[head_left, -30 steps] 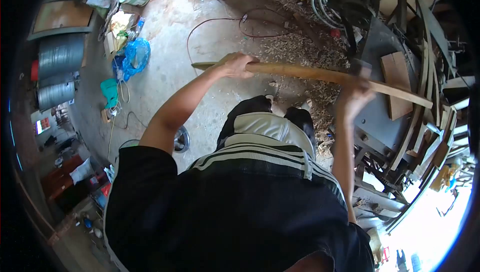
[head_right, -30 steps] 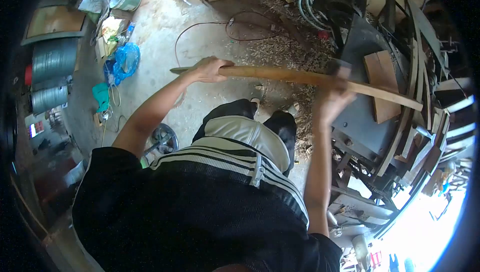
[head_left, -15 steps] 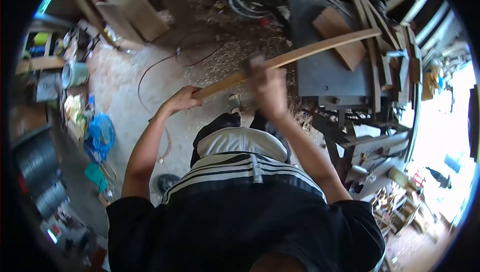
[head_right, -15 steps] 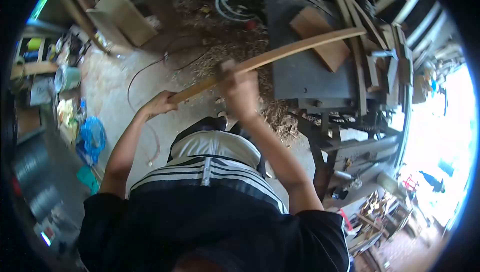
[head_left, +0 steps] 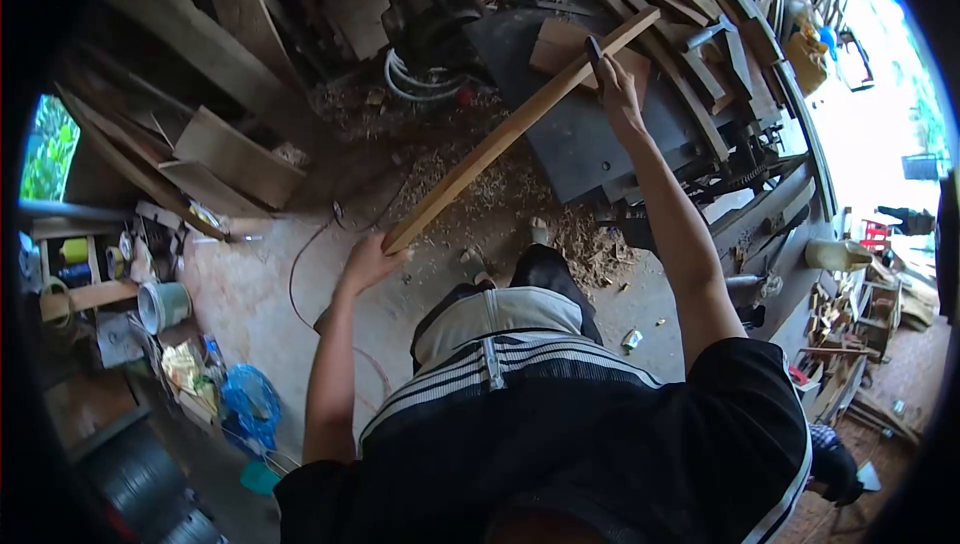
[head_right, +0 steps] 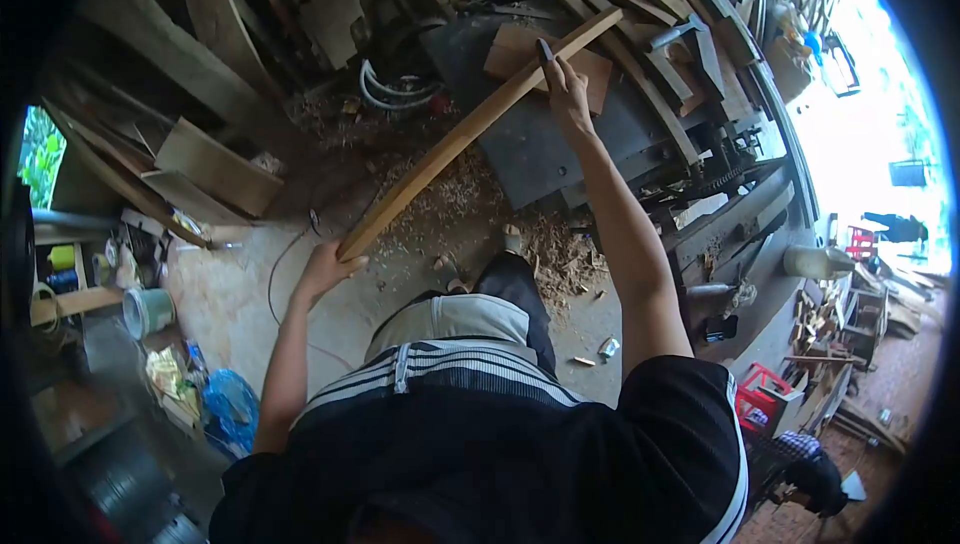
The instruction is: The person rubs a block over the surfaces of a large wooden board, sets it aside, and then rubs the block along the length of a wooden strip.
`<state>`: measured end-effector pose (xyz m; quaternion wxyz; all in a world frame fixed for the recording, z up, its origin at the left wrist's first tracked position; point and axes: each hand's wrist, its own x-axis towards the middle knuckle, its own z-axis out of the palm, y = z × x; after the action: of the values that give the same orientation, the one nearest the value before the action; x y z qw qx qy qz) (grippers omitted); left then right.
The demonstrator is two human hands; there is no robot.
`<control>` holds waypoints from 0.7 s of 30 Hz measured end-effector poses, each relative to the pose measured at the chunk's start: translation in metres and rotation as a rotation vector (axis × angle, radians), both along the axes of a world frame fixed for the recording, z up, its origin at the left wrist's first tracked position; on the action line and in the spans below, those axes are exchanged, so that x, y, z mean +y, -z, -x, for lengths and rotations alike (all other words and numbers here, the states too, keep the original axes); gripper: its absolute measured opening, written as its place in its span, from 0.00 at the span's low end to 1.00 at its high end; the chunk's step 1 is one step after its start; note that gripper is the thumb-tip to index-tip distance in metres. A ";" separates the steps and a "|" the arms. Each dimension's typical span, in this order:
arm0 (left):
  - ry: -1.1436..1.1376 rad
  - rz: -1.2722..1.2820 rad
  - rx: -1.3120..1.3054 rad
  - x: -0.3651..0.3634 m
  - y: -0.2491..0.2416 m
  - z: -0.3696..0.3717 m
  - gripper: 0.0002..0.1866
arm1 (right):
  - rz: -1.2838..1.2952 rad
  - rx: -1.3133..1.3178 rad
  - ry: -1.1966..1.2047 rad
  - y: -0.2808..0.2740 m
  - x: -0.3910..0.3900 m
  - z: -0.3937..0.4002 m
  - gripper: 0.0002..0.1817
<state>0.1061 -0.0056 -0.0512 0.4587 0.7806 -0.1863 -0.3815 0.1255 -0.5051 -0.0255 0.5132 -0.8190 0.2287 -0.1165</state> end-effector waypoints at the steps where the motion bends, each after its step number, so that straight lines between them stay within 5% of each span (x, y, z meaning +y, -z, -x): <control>1: -0.040 -0.115 -0.076 -0.017 -0.014 0.002 0.24 | -0.002 -0.011 0.013 0.002 0.002 0.001 0.21; 4: -0.025 -0.200 -0.157 -0.028 -0.016 0.002 0.25 | 0.540 -0.253 0.143 0.020 0.030 0.007 0.21; 6: 0.020 -0.189 0.116 -0.027 -0.029 0.006 0.24 | 1.024 -0.345 -0.118 -0.006 0.066 0.024 0.25; 8: 0.038 -0.136 0.226 -0.023 -0.038 0.011 0.23 | 1.170 -0.179 -0.322 0.005 0.120 0.052 0.31; 10: 0.018 -0.244 0.309 -0.016 -0.030 0.011 0.21 | 0.890 -0.456 -0.497 0.003 0.159 0.075 0.30; 15: 0.089 -0.306 0.272 -0.014 -0.020 0.009 0.23 | 1.129 0.033 -0.234 0.023 0.051 0.035 0.23; 18: 0.105 -0.468 0.112 -0.022 -0.018 0.010 0.22 | 0.927 -0.036 0.153 0.016 0.003 0.016 0.22; 20: 0.106 -0.506 -0.588 -0.022 -0.006 0.016 0.27 | 1.467 0.183 -0.020 0.020 0.029 0.021 0.24; 21: 0.110 -0.499 -0.597 -0.034 -0.003 0.016 0.27 | 1.715 0.293 -0.134 0.022 0.058 0.031 0.25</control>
<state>0.0902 -0.0399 -0.0482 0.1595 0.9336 -0.2546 -0.1954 0.0950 -0.4468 -0.0474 -0.3090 -0.9414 0.0772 -0.1114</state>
